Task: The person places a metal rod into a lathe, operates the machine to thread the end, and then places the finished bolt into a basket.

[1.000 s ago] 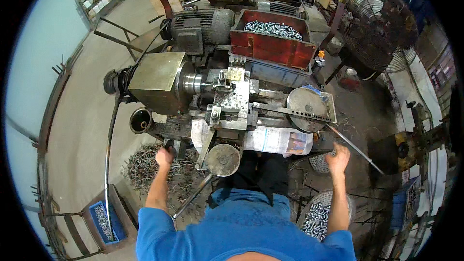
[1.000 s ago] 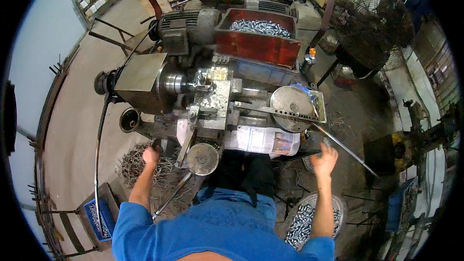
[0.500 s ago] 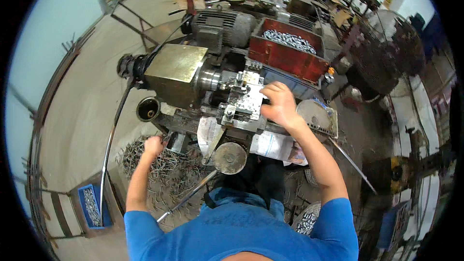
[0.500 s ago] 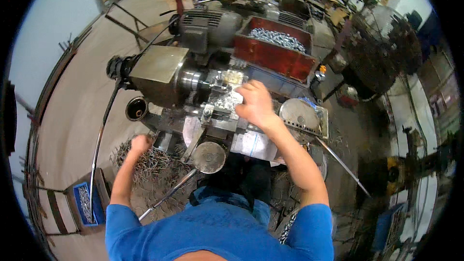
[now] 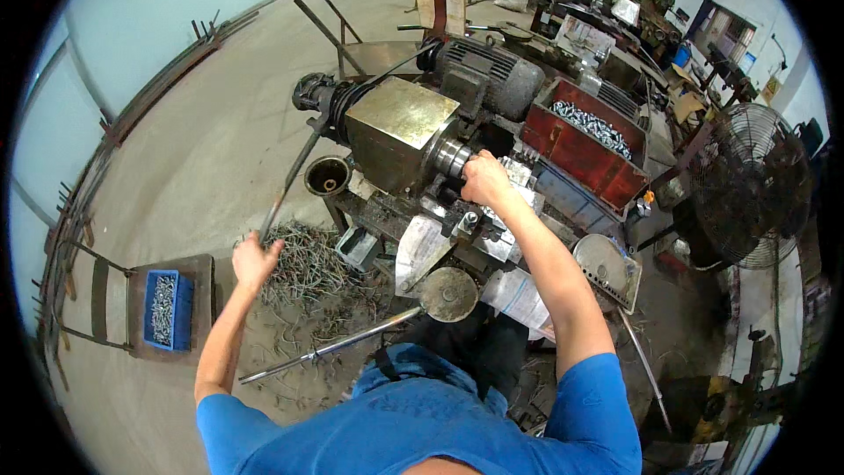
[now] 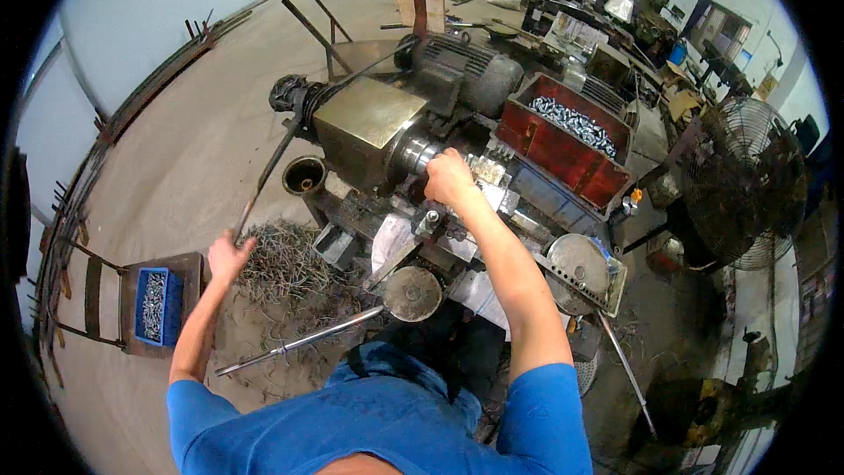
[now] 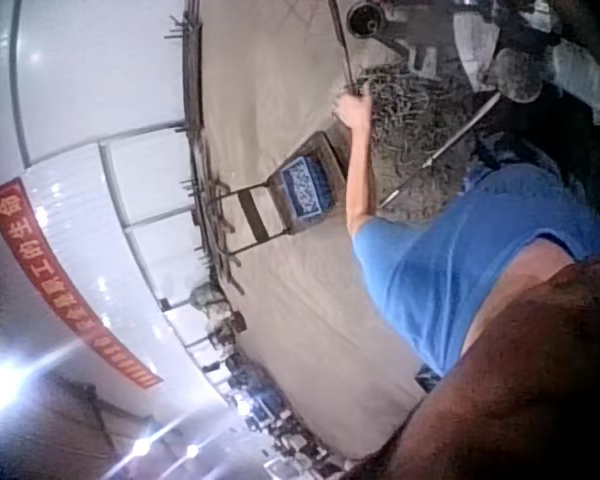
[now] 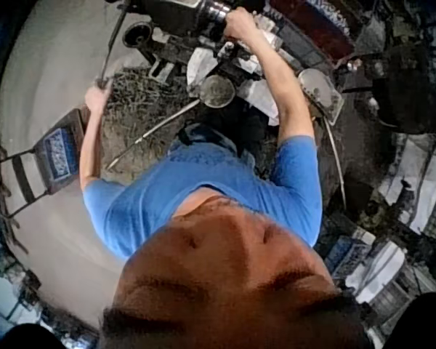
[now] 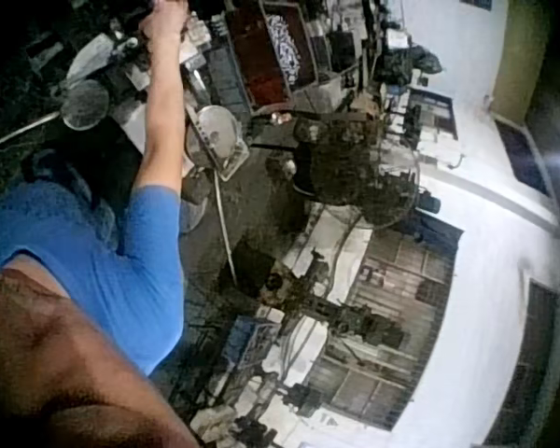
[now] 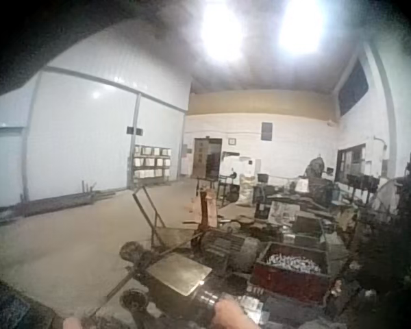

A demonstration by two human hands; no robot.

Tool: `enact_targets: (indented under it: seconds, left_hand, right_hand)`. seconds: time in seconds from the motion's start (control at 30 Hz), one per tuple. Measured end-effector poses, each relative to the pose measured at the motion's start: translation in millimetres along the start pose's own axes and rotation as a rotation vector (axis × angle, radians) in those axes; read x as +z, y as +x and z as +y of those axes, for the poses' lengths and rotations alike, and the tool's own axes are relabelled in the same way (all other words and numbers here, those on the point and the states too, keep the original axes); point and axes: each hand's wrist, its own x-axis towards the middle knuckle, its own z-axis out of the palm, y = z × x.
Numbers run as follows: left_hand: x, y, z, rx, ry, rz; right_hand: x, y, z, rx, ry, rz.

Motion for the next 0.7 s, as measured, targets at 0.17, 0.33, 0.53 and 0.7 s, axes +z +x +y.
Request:
enact_targets:
  seconds: [0.17, 0.33, 0.53, 0.7]
  left_hand:
    - [8, 0, -2, 0.083, 0.003, -0.003]
    - [-45, -4, 65, 0.470, 0.068, 0.179]
    - [-62, -67, 220, 0.789, -0.730, -0.444]
    - [-28, -102, 244, 0.735, -1.084, -0.934]
  right_hand:
    - [-10, -3, -2, 0.028, -0.054, 0.001]
    - [-68, -70, -37, -0.164, 0.102, 0.219]
    - [-90, -167, -99, -0.361, 0.400, 0.322]
    - [-88, -211, -100, -0.283, 0.467, 0.320]
